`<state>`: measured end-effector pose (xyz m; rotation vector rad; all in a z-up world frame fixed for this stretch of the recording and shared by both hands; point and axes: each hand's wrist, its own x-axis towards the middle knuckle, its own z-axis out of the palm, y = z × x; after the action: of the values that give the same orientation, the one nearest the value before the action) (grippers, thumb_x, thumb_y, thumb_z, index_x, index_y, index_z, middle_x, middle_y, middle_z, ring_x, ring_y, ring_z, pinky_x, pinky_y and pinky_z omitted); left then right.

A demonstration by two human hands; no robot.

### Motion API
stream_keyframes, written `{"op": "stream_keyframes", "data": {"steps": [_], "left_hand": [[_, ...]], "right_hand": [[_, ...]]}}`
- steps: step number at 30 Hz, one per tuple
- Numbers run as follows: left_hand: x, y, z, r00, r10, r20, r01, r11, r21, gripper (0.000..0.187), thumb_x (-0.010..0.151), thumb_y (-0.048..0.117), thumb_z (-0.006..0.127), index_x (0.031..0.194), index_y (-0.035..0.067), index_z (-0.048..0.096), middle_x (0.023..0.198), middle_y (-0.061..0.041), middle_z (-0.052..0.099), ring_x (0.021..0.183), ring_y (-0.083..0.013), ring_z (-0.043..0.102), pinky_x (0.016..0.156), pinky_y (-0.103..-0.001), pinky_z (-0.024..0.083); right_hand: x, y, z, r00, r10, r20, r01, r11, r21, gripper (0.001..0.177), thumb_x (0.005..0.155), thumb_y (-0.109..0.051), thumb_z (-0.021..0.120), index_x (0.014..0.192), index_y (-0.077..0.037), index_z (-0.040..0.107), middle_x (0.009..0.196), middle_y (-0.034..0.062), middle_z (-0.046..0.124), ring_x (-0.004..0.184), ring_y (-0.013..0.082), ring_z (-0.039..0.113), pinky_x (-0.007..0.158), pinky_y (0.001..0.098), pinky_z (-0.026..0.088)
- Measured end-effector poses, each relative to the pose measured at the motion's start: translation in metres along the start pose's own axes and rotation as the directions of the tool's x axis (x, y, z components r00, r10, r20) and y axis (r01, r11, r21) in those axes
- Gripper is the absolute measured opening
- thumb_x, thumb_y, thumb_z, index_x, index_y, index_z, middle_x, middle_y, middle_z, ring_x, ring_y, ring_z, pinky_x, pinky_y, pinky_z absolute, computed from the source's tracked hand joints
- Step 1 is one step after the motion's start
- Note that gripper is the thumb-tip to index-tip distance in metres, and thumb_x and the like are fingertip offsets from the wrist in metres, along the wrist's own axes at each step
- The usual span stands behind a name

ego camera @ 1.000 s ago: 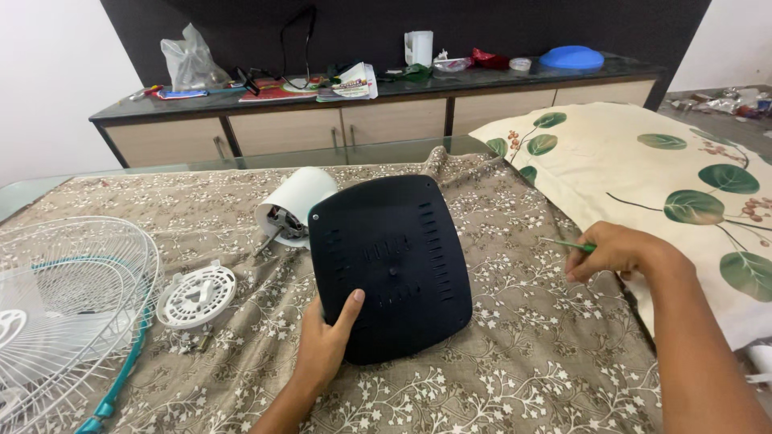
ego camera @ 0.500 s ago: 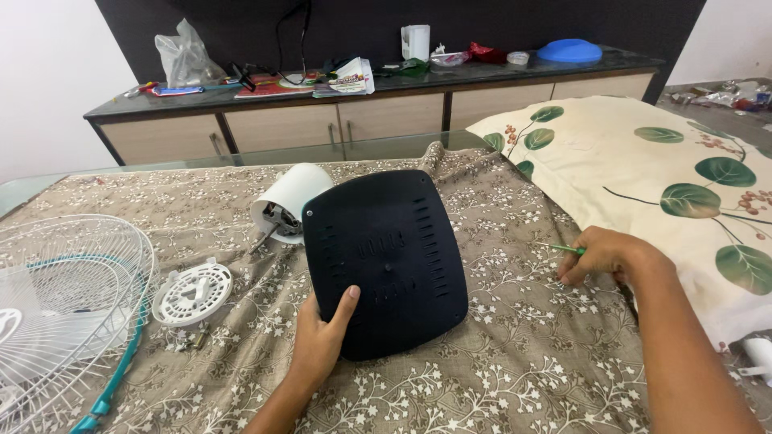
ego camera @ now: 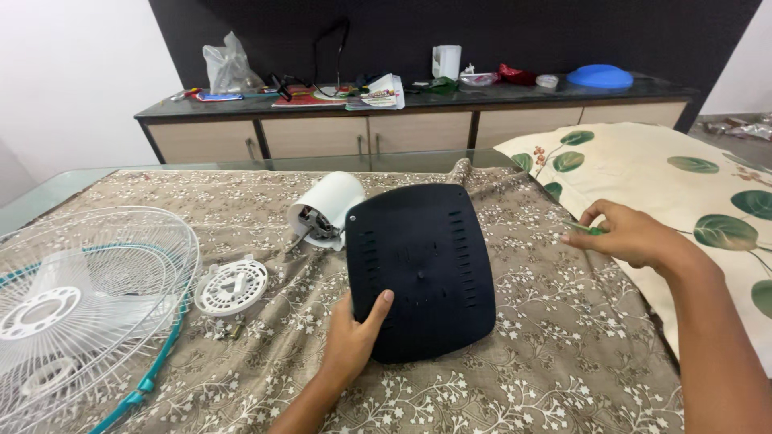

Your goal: The person disassembles an electric fan by removing screws from the motor housing and the rear casing using a screwdriver. The fan components are laid out on a table, and the person works methodically to separate the parts.

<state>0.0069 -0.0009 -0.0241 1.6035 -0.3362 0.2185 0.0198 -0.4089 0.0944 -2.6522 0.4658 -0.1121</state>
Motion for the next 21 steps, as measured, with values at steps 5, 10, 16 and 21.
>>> {"op": "stream_keyframes", "data": {"steps": [5, 10, 16, 21], "left_hand": [[-0.002, 0.003, 0.000, 1.000, 0.007, 0.006, -0.006, 0.999, -0.049, 0.041, 0.092, 0.031, 0.070, 0.113, -0.003, 0.069, 0.100, -0.011, 0.080, 0.089, -0.0172, 0.076, 0.081, -0.032, 0.061], [-0.002, 0.007, -0.003, 0.999, 0.047, -0.019, -0.047, 0.999, 0.017, 0.041, 0.091, 0.032, 0.072, 0.113, -0.003, 0.071, 0.096, -0.012, 0.082, 0.087, -0.0183, 0.078, 0.081, -0.033, 0.061], [-0.004, 0.010, -0.005, 1.000, -0.001, -0.021, 0.001, 1.000, 0.026, 0.042, 0.092, 0.036, 0.070, 0.114, 0.000, 0.070, 0.095, -0.011, 0.081, 0.087, -0.0187, 0.078, 0.081, -0.034, 0.060], [-0.006, 0.012, -0.007, 0.999, 0.006, -0.037, -0.006, 1.000, 0.008, 0.043, 0.091, 0.037, 0.070, 0.114, 0.000, 0.069, 0.090, -0.012, 0.080, 0.081, -0.0192, 0.078, 0.076, -0.035, 0.060]], "right_hand": [[-0.038, -0.062, -0.012, 0.975, -0.122, -0.187, 0.120, 0.992, -0.026, 0.057, 0.087, -0.050, 0.068, 0.131, -0.016, 0.060, 0.112, 0.0234, 0.077, 0.092, 0.0267, 0.069, 0.084, 0.0454, 0.054], [-0.091, -0.124, 0.005, 0.941, -0.330, -0.075, 0.333, 0.942, 0.037, 0.044, 0.096, -0.034, 0.059, 0.134, -0.013, 0.055, 0.112, 0.0193, 0.071, 0.076, 0.0335, 0.072, 0.073, 0.0470, 0.058], [-0.136, -0.203, 0.046, 0.864, -0.482, -0.146, 0.494, 0.867, 0.064, 0.029, 0.094, -0.023, 0.061, 0.120, -0.009, 0.063, 0.085, 0.0195, 0.075, 0.066, 0.0302, 0.072, 0.062, 0.0443, 0.056], [-0.160, -0.248, 0.069, 0.818, -0.526, -0.234, 0.544, 0.839, 0.018, 0.027, 0.096, -0.025, 0.057, 0.113, -0.009, 0.068, 0.078, 0.0206, 0.074, 0.073, 0.0387, 0.073, 0.068, 0.0497, 0.055]]}}
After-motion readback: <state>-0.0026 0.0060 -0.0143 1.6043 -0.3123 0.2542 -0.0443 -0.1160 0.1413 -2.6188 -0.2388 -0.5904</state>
